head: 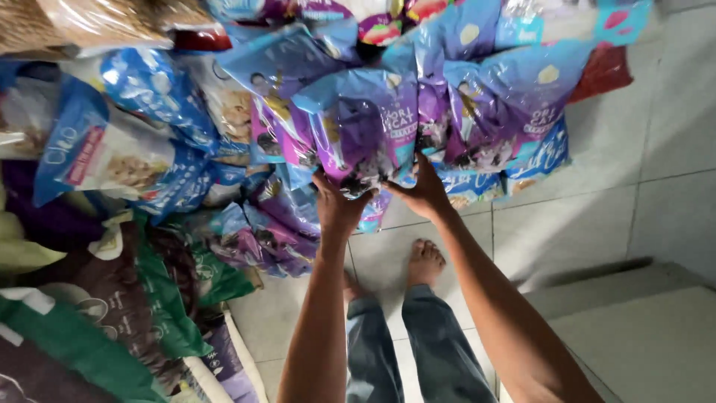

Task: Arranging small bags of cat food on a shelf from a pile on the floor.

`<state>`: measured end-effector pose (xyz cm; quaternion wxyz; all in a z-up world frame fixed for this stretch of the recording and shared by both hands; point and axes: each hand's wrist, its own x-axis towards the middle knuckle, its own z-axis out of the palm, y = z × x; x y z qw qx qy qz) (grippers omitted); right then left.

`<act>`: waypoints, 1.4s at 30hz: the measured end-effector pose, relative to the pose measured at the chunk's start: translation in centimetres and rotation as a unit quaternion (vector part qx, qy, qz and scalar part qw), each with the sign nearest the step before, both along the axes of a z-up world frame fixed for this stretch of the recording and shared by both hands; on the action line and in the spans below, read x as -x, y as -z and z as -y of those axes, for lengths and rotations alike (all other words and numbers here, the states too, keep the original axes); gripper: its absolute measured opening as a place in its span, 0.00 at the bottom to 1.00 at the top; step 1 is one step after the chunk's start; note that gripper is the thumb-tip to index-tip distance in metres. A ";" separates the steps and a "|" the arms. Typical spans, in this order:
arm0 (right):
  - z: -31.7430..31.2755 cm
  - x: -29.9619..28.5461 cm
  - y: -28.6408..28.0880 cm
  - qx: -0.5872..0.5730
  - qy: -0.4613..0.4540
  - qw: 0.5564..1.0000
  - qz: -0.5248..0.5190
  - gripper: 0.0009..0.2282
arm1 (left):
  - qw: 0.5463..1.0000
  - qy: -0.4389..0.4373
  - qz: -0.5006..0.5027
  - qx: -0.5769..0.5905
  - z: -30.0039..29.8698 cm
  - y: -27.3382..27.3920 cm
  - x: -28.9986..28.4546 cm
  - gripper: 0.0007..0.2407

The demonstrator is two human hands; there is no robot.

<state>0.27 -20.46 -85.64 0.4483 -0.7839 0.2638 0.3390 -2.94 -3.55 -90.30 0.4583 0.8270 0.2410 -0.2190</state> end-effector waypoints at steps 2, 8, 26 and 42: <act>0.5 0.3 0.9 -0.019 0.008 1.000 0.006 0.39 | 1.000 -0.019 -0.002 -0.010 -0.2 0.0 0.0 0.37; 0.2 0.9 -0.1 -0.124 0.164 0.978 -0.041 0.39 | 0.997 -0.056 -0.049 0.025 0.8 -5.6 -2.4 0.33; 0.8 0.1 -16.6 -0.185 0.105 0.977 0.007 0.36 | 0.914 -0.128 -0.034 0.382 -2.8 -16.4 2.8 0.28; -2.3 0.7 -60.5 -0.313 0.075 0.924 0.205 0.30 | 0.861 0.041 0.166 0.478 -6.4 -61.2 -3.0 0.22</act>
